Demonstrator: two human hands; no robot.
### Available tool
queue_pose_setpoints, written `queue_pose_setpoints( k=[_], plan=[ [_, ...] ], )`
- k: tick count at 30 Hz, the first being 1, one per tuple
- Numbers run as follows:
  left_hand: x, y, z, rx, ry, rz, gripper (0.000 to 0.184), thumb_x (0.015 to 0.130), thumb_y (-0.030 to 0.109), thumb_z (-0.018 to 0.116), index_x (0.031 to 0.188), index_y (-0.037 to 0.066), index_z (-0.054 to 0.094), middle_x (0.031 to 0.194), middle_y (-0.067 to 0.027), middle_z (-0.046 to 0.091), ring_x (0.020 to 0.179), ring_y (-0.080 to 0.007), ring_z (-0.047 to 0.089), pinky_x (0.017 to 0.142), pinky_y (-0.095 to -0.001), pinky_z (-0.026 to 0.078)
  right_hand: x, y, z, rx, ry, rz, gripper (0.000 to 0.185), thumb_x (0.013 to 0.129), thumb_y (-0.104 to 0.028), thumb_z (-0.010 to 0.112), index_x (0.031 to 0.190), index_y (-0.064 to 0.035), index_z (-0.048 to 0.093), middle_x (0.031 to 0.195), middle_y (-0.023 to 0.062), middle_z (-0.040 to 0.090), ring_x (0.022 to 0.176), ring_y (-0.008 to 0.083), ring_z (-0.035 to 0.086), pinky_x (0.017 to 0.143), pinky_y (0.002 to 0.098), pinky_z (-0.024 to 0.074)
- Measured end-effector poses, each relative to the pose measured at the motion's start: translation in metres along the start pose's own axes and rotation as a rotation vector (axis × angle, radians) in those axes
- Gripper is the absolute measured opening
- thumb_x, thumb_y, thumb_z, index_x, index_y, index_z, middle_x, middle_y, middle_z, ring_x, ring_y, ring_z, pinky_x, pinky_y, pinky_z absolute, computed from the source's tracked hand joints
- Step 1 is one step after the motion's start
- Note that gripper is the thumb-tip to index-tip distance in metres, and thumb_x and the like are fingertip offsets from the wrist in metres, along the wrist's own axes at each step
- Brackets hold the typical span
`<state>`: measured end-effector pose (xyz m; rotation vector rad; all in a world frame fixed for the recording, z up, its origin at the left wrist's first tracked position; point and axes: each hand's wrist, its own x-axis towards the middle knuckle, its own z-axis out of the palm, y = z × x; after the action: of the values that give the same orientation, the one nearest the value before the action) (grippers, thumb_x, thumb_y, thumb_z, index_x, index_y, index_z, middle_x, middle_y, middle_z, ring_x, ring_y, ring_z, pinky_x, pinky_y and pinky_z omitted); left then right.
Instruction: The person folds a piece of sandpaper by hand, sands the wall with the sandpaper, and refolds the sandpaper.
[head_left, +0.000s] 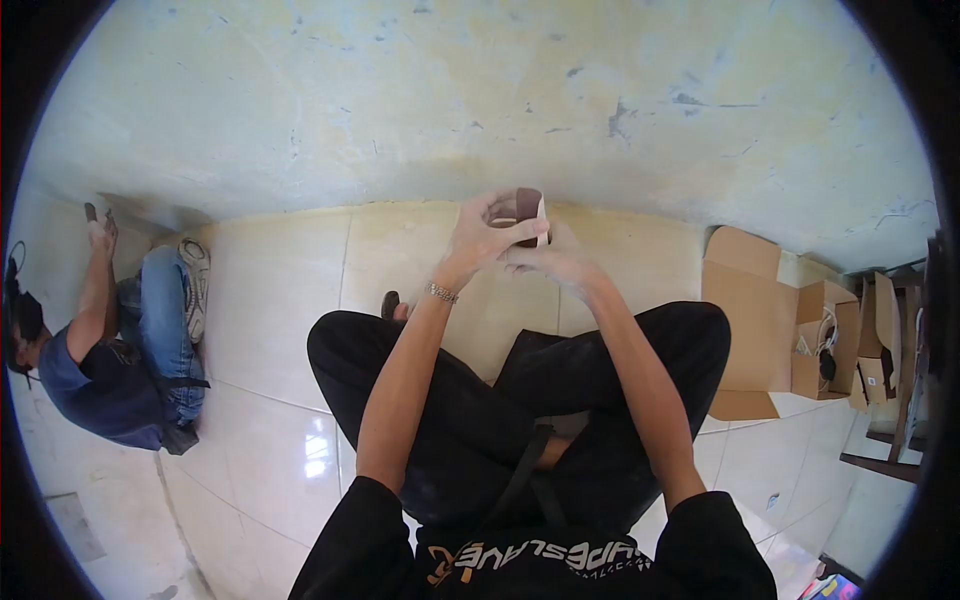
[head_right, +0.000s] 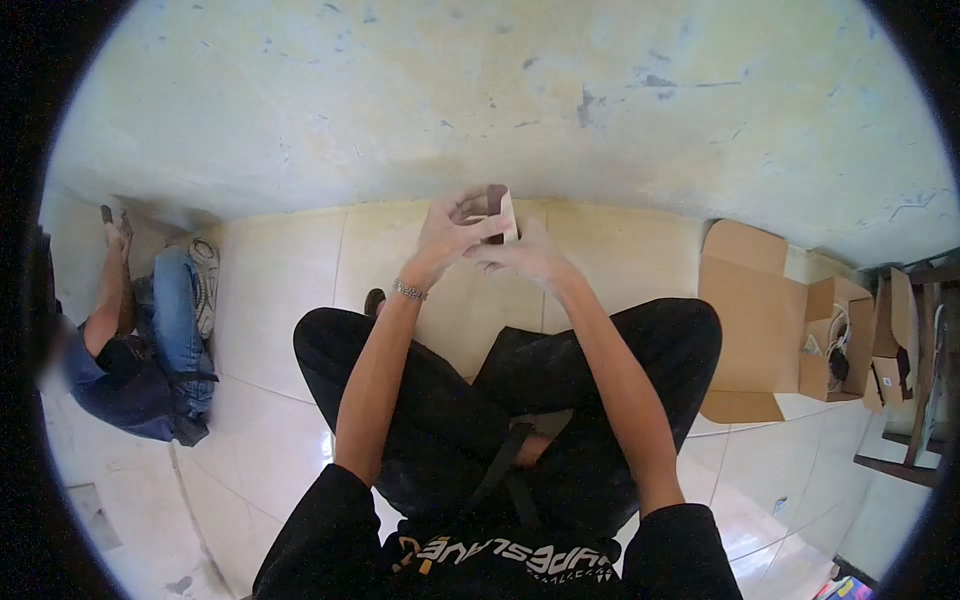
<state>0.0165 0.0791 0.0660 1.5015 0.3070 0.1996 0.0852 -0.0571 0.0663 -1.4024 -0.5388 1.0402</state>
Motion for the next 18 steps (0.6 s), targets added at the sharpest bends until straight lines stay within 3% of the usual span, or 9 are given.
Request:
queue_pose_setpoints(
  k=[2, 5, 8, 12, 15, 17, 18],
  plan=[
    [-0.009, 0.008, 0.001, -0.063, -0.03, -0.037, 0.06, 0.074, 0.012, 0.077, 0.123, -0.003, 0.047, 0.108, -0.0163, 0.062, 0.097, -0.0209, 0.063, 0.079, -0.0312, 0.054, -0.01, 0.0, 0.001, 0.021, 0.015, -0.011, 0.04, 0.074, -0.018, 0.075, 0.106, 0.001, 0.06, 0.091, 0.009, 0.064, 0.077, 0.0138, 0.063, 0.069, 0.0278, 0.0537],
    [-0.024, 0.018, 0.018, -0.16, 0.061, -0.024, 0.055, 0.073, 0.01, 0.078, 0.119, -0.001, 0.05, 0.109, -0.0172, 0.062, 0.098, -0.0213, 0.063, 0.078, -0.0321, 0.054, -0.018, 0.014, -0.008, -0.054, 0.061, -0.026, 0.037, 0.078, -0.019, 0.073, 0.104, 0.0028, 0.06, 0.091, 0.0094, 0.065, 0.08, 0.0151, 0.064, 0.072, 0.0285, 0.0538],
    [-0.026, 0.008, 0.024, -0.221, 0.056, -0.029, 0.053, 0.069, 0.009, 0.081, 0.113, -0.002, 0.053, 0.103, -0.0176, 0.065, 0.093, -0.0223, 0.065, 0.076, -0.0325, 0.056, -0.028, 0.02, -0.008, -0.111, 0.149, 0.005, 0.036, 0.08, -0.022, 0.073, 0.103, 0.0031, 0.061, 0.092, 0.0095, 0.065, 0.084, 0.0159, 0.065, 0.076, 0.0288, 0.0537],
    [-0.031, 0.013, 0.031, -0.204, 0.031, 0.007, 0.048, 0.071, 0.007, 0.078, 0.112, -0.002, 0.055, 0.106, -0.0175, 0.064, 0.095, -0.0222, 0.065, 0.079, -0.0339, 0.055, -0.038, 0.035, -0.003, -0.054, 0.281, -0.025, 0.041, 0.079, -0.026, 0.073, 0.106, 0.0017, 0.061, 0.095, 0.0086, 0.065, 0.087, 0.0165, 0.064, 0.077, 0.0281, 0.0529],
    [-0.029, 0.012, 0.029, -0.131, 0.044, 0.075, 0.042, 0.074, 0.005, 0.075, 0.111, -0.002, 0.057, 0.109, -0.016, 0.064, 0.098, -0.0204, 0.063, 0.082, -0.0325, 0.054, -0.027, 0.05, -0.005, -0.056, 0.291, 0.053, 0.063, 0.073, -0.036, 0.077, 0.119, 0.001, 0.055, 0.105, 0.0114, 0.063, 0.095, 0.0186, 0.061, 0.081, 0.0323, 0.0499],
    [-0.026, 0.016, 0.027, -0.096, 0.062, 0.079, 0.038, 0.077, 0.003, 0.071, 0.112, -0.002, 0.058, 0.112, -0.0144, 0.063, 0.1, -0.0188, 0.062, 0.085, -0.031, 0.052, -0.018, 0.061, -0.009, 0.013, 0.26, -0.175, 0.08, 0.07, -0.042, 0.078, 0.13, 0.0018, 0.046, 0.121, 0.0152, 0.056, 0.11, 0.0233, 0.055, 0.093, 0.0367, 0.0453],
    [-0.026, 0.02, 0.025, -0.065, 0.076, 0.049, 0.036, 0.078, 0.002, 0.07, 0.112, -0.002, 0.058, 0.114, -0.0136, 0.063, 0.101, -0.0182, 0.061, 0.087, -0.0303, 0.05, -0.021, 0.052, -0.011, -0.038, 0.252, -0.151, 0.083, 0.071, -0.043, 0.077, 0.132, 0.002, 0.043, 0.125, 0.0158, 0.053, 0.114, 0.0245, 0.052, 0.096, 0.0373, 0.0431]
  ],
)
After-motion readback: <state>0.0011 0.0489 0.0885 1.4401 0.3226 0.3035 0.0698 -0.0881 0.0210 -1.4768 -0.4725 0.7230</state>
